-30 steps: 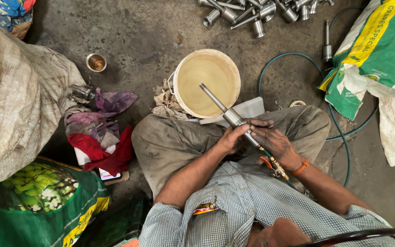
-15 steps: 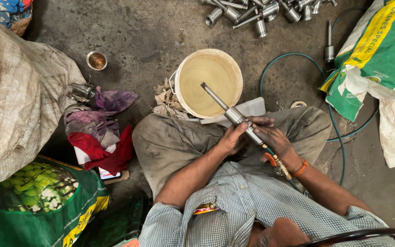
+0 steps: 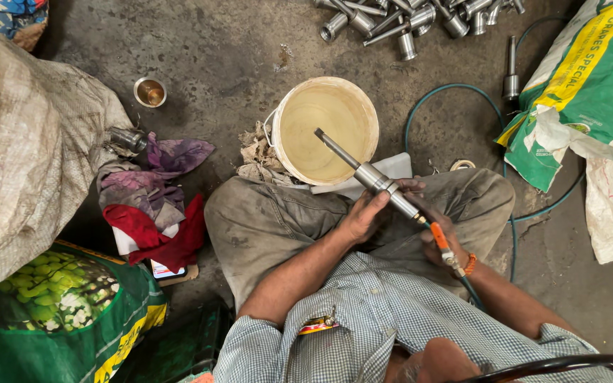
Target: The person repeatedly picks up metal parts, inserts them into a pneumatic tool, and sprays them over a bucket of liquid. The person then places the treated parts into a green tray. The process is repeated for multiple parts.
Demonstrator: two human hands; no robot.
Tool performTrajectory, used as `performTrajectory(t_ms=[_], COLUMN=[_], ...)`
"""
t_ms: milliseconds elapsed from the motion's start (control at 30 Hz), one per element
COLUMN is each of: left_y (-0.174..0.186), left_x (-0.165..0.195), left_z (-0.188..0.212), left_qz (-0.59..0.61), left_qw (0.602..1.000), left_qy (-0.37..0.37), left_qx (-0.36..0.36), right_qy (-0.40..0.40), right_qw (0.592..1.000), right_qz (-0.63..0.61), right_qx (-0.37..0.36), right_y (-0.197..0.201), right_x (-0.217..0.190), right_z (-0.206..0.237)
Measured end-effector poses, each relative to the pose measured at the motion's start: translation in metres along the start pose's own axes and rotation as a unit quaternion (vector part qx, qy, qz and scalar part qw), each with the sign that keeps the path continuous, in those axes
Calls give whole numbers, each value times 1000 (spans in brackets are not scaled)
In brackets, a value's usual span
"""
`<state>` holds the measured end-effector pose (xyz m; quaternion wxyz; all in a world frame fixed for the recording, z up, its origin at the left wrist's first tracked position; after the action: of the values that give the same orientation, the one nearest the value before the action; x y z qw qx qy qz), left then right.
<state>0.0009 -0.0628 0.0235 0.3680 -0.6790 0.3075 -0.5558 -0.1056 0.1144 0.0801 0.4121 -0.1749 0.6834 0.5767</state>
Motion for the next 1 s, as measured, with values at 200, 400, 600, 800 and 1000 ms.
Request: performTrajectory(t_ms=[200,400,600,800,1000], left_y=[3,5,7,5,3], left_x=[2,-4,-6,-11,-16], left_z=[0,0,2,3,2], left_qz=[-46,-69,-73,-2,12], left_qw=[999,997,997,999,999], left_qy=[24,37,34,31,0], left_qx=[6,3,-3,-25,-39], right_qy=[-44,-97,-185,-237,-237], right_qw=[983,919,897,869,865], right_qz=[-155,-360,-387,-424,-428], right_qx=[85,132,105,94,106], right_y=[-9,-14,-3,2,6], right_x=[1,-1,-7,-11,-15], right_z=[-5,-13,-18,-27,-36])
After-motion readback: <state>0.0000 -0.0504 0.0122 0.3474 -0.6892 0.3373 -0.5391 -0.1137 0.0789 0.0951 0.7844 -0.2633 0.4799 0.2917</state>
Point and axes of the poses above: each hand's wrist, its own z-axis away from the middle knuckle, its own y-axis out of the back of the hand, x = y × z, the point moved 1 cm from there along -z, towards the middle knuckle, and after that the axes turned 7 degrees about y, right-handed, at the moved point
